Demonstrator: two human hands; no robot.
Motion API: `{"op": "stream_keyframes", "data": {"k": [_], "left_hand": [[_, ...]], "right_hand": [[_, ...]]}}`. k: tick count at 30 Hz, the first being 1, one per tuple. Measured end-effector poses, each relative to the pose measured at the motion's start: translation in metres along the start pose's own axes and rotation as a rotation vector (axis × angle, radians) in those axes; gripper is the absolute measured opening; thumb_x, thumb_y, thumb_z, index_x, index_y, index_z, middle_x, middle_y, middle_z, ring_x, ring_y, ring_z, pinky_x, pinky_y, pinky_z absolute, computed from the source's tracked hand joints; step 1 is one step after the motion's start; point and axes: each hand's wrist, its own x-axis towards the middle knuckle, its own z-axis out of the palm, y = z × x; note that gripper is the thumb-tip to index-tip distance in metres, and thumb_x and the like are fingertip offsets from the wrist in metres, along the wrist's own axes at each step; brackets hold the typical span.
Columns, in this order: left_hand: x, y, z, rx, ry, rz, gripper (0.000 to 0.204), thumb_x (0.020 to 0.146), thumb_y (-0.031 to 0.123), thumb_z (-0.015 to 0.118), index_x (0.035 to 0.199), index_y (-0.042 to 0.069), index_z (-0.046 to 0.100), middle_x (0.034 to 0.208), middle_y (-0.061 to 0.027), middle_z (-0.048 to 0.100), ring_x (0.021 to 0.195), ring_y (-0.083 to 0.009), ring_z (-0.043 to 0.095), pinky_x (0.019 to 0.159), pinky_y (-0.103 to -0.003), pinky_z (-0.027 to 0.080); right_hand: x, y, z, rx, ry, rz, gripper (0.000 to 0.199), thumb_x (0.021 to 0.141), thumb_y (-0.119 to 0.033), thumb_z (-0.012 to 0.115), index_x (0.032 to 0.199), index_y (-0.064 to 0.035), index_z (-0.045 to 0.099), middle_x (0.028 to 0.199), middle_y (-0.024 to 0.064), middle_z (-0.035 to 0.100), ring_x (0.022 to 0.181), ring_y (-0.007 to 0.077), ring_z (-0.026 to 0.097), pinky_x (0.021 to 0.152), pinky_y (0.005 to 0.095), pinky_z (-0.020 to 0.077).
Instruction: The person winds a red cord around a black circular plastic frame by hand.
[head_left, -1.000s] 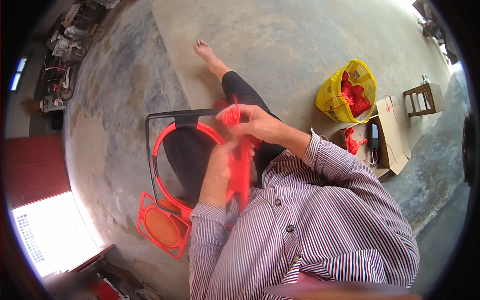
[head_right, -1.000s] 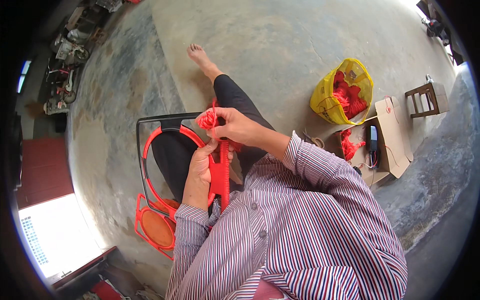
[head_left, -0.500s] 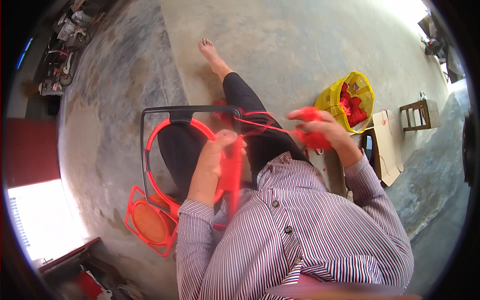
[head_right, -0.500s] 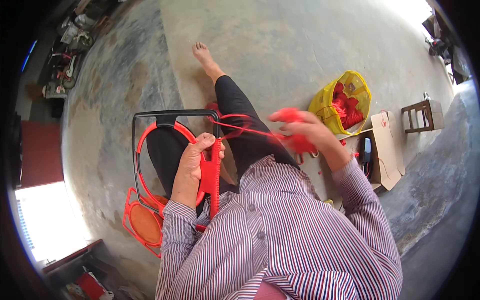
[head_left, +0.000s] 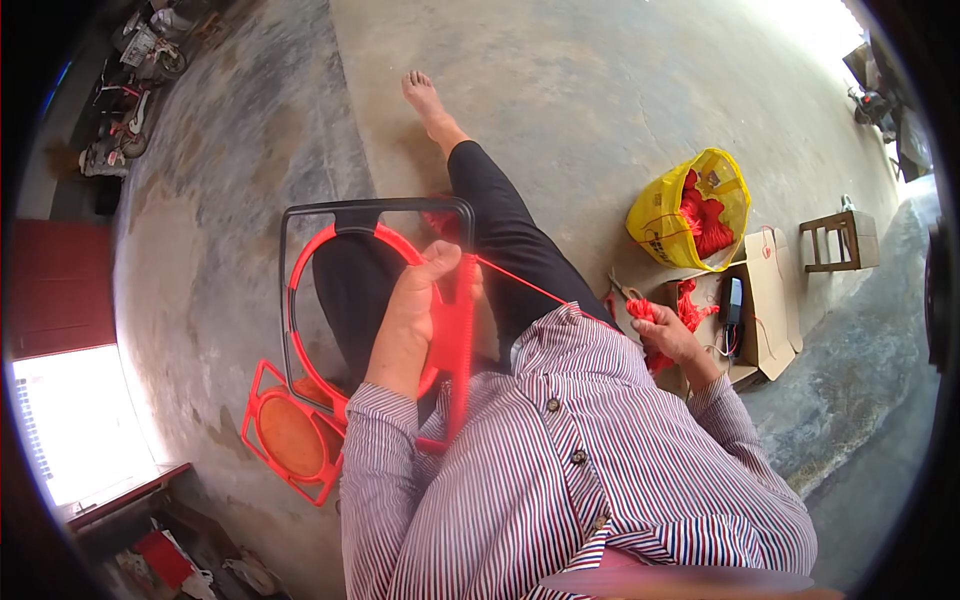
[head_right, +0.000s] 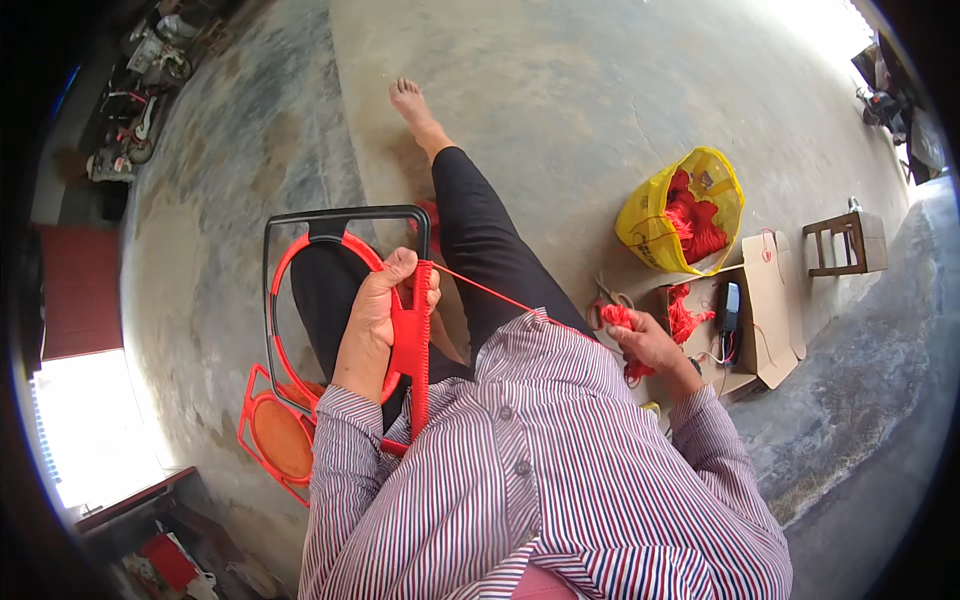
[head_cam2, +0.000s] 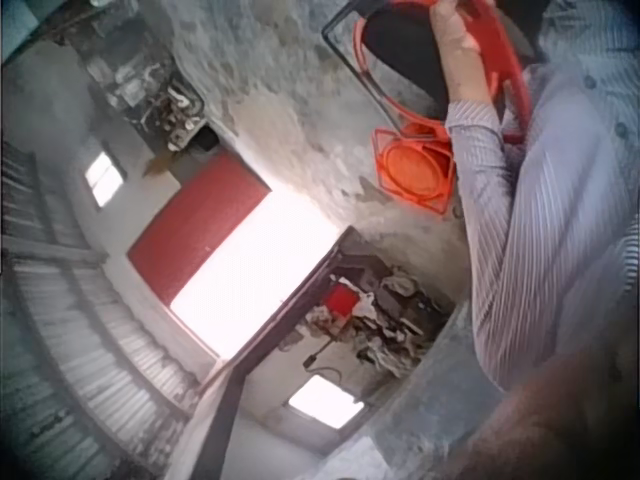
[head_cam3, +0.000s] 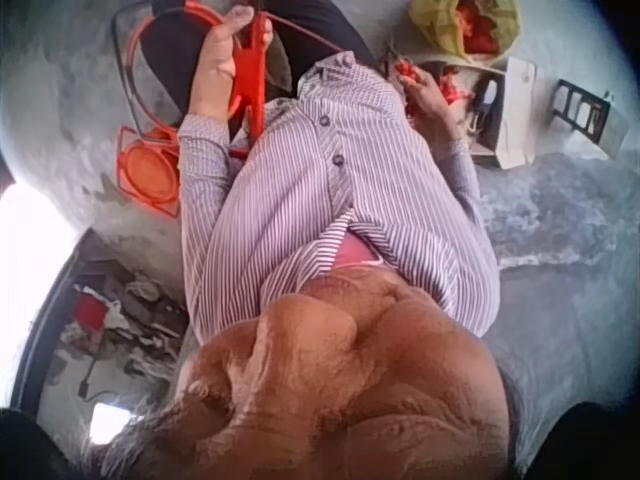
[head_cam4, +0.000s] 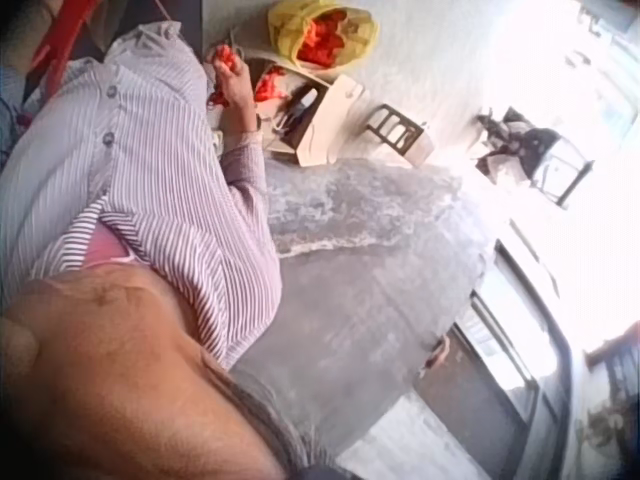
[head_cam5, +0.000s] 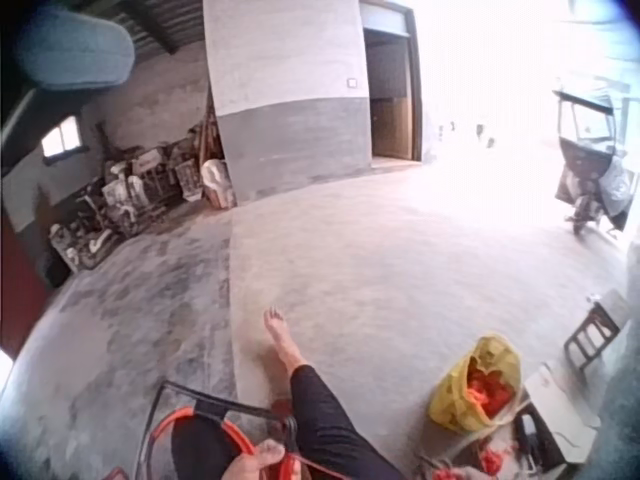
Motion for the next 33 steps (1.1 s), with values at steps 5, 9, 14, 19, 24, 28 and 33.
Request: {"op": "stream_keyframes", "data": {"k": [5,9,14,19,24,28,33], "left_hand": [[0.006,-0.010,-0.003,0.081,-0.015,-0.026,0.026,0.084,0.016,0.070,0.103,0.005,0.056,0.080,-0.0142,0.063,0.069,-0.0249,0.064,0.062,-0.036,0.055],[-0.004,-0.005,0.007,0.134,0.041,0.050,0.028,0.087,0.018,0.067,0.108,0.004,0.056,0.084,-0.0151,0.065,0.072,-0.0238,0.065,0.064,-0.035,0.055],[0.003,-0.018,-0.004,0.172,0.131,0.298,0.035,0.089,0.016,0.062,0.121,0.006,0.051,0.111,-0.0119,0.065,0.084,-0.0197,0.065,0.066,-0.031,0.053],[0.007,-0.022,0.003,0.282,0.185,0.660,0.054,0.087,0.011,0.058,0.136,0.002,0.037,0.121,-0.0160,0.059,0.107,-0.0251,0.058,0.097,-0.038,0.046],[0.009,-0.018,-0.016,0.088,-0.053,0.391,0.057,0.088,0.018,0.053,0.138,-0.005,0.037,0.127,-0.0241,0.055,0.121,-0.0337,0.053,0.107,-0.043,0.039],[0.011,-0.017,-0.016,-0.039,-0.147,0.254,0.059,0.089,0.025,0.053,0.137,-0.006,0.040,0.130,-0.0269,0.053,0.118,-0.0350,0.055,0.103,-0.045,0.044],[0.016,-0.021,-0.025,-0.070,-0.131,0.190,0.053,0.089,0.024,0.054,0.132,-0.006,0.045,0.126,-0.0255,0.058,0.108,-0.0345,0.061,0.095,-0.044,0.050]], "right_hand": [[0.041,0.005,-0.033,-0.360,0.310,-0.368,0.014,0.094,-0.015,0.058,0.104,-0.0061,0.059,0.079,-0.0032,0.055,0.071,0.0079,0.050,0.064,0.0233,0.0425],[0.068,-0.057,-0.013,-0.040,0.387,-0.191,0.032,0.094,-0.020,0.053,0.121,-0.0030,0.059,0.094,0.0013,0.059,0.083,0.0096,0.054,0.073,0.0263,0.0472],[0.088,-0.167,0.083,-0.224,0.034,-0.545,0.030,0.093,-0.020,0.058,0.117,-0.0018,0.059,0.097,0.0045,0.064,0.087,0.0124,0.059,0.073,0.0284,0.0499],[0.132,-0.194,0.149,-1.066,-0.092,-1.125,0.033,0.077,-0.017,0.071,0.109,-0.0124,0.063,0.089,0.0036,0.067,0.094,0.0265,0.062,0.077,0.0368,0.0524],[0.138,-0.185,0.156,-0.945,0.201,-1.362,0.038,0.078,-0.023,0.073,0.111,-0.0100,0.062,0.098,0.0086,0.065,0.096,0.0271,0.062,0.077,0.0363,0.0513],[0.123,-0.163,0.131,-0.345,0.253,-0.837,0.045,0.085,-0.037,0.070,0.112,-0.0015,0.062,0.098,0.0134,0.065,0.095,0.0199,0.063,0.077,0.0337,0.0498],[0.116,-0.138,0.129,-0.455,-0.041,-0.585,0.034,0.087,-0.031,0.068,0.102,-0.0013,0.064,0.089,0.0066,0.067,0.084,0.0145,0.062,0.075,0.0287,0.0491]]}}
